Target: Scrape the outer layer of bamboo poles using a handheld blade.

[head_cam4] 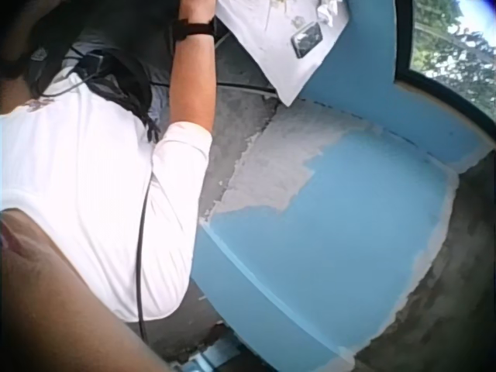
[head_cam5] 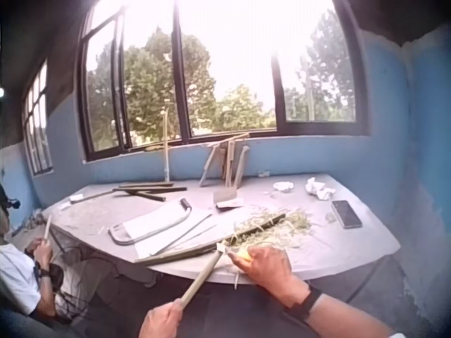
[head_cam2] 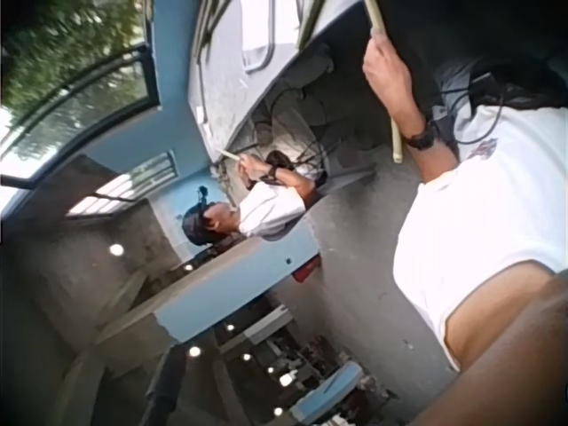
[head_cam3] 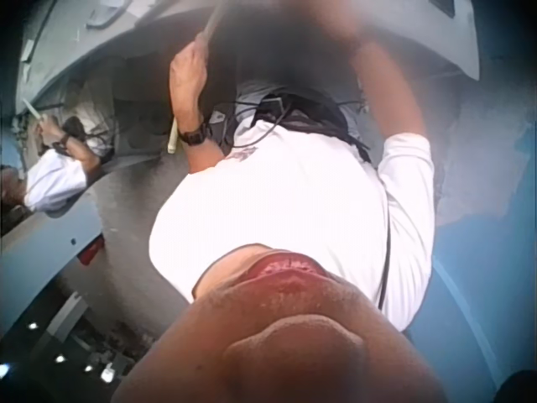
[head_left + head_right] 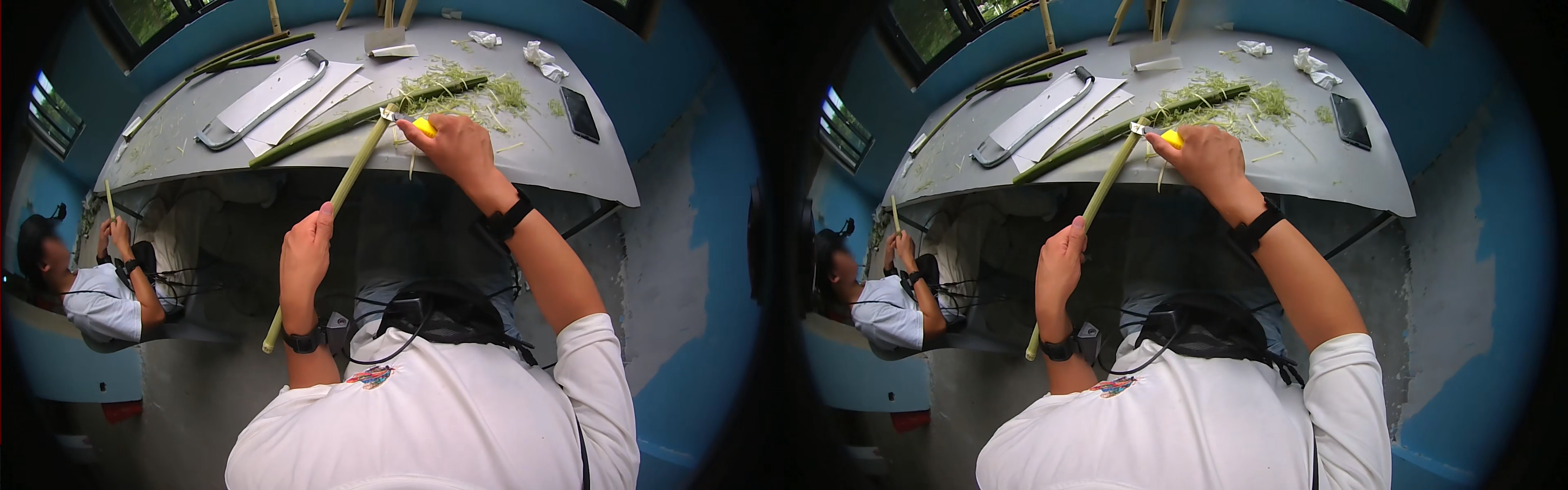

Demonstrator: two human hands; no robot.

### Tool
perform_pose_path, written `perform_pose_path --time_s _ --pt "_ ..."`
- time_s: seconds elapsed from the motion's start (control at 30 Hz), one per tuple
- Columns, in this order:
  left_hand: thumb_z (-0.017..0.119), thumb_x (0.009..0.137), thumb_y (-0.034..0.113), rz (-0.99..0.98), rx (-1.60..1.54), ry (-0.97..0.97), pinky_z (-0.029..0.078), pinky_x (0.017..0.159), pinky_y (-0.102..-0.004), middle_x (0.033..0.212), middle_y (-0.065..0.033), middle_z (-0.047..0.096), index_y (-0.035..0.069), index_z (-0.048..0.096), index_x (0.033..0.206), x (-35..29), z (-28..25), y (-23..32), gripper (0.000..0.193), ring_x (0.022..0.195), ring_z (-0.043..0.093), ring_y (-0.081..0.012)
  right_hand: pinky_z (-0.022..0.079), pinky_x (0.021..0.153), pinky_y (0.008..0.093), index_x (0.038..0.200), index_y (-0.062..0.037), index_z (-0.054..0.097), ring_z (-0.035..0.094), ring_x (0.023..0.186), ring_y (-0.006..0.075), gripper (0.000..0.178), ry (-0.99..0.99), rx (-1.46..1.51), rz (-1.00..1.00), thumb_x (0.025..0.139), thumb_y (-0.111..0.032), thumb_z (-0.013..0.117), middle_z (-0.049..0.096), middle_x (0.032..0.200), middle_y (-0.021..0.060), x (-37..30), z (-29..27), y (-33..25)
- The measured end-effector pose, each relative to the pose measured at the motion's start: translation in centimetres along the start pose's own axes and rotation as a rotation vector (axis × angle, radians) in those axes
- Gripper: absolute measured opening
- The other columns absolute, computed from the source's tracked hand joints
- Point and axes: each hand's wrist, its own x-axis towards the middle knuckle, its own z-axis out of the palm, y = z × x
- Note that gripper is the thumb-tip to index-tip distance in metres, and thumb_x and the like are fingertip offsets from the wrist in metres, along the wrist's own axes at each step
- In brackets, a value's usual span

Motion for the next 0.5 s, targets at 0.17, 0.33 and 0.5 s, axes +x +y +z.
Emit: perform_pose_path --time_s 0.17,0.33,0.5 --pt "0.047 0.122 0.062 -0.014 -0.016 -0.035 0.049 0.064 -0.0418 0.069 -0.0108 0.055 -0.001 0.061 0.088 -0.8 -0.9 0.8 0.074 0.063 0.056 -0.0233 0.060 0.062 0.0543 0.079 -0.0059 0.077 0.077 0.071 0.0442 0.077 0.014 -0.022 -0.016 0.104 -0.078 0.065 0.074 0.072 0.0213 -0.2 0.0 0.2" --pt "0.047 0.122 0.061 -0.128 -0.075 -0.090 0.046 0.062 -0.0383 0.068 -0.0057 0.053 0.000 0.060 0.085 -2.1 -2.8 -0.5 0.072 0.064 0.053 -0.0169 0.061 0.063 0.0543 0.085 -0.0054 0.078 0.078 0.072 0.0435 0.075 0.007 -0.066 0.071 0.108 -0.076 0.062 0.075 0.076 0.0211 0.6 0.5 0.6" --pt "0.046 0.122 0.062 -0.263 -0.103 -0.068 0.044 0.062 -0.0357 0.069 -0.0032 0.050 0.002 0.060 0.084 -4.5 -4.6 -3.1 0.072 0.065 0.051 -0.0135 0.060 0.063 0.0545 0.083 -0.0052 0.075 0.077 0.072 0.0439 0.076 0.037 -0.047 0.025 0.108 -0.076 0.061 0.076 0.077 0.0214 0.2 0.5 1.3"
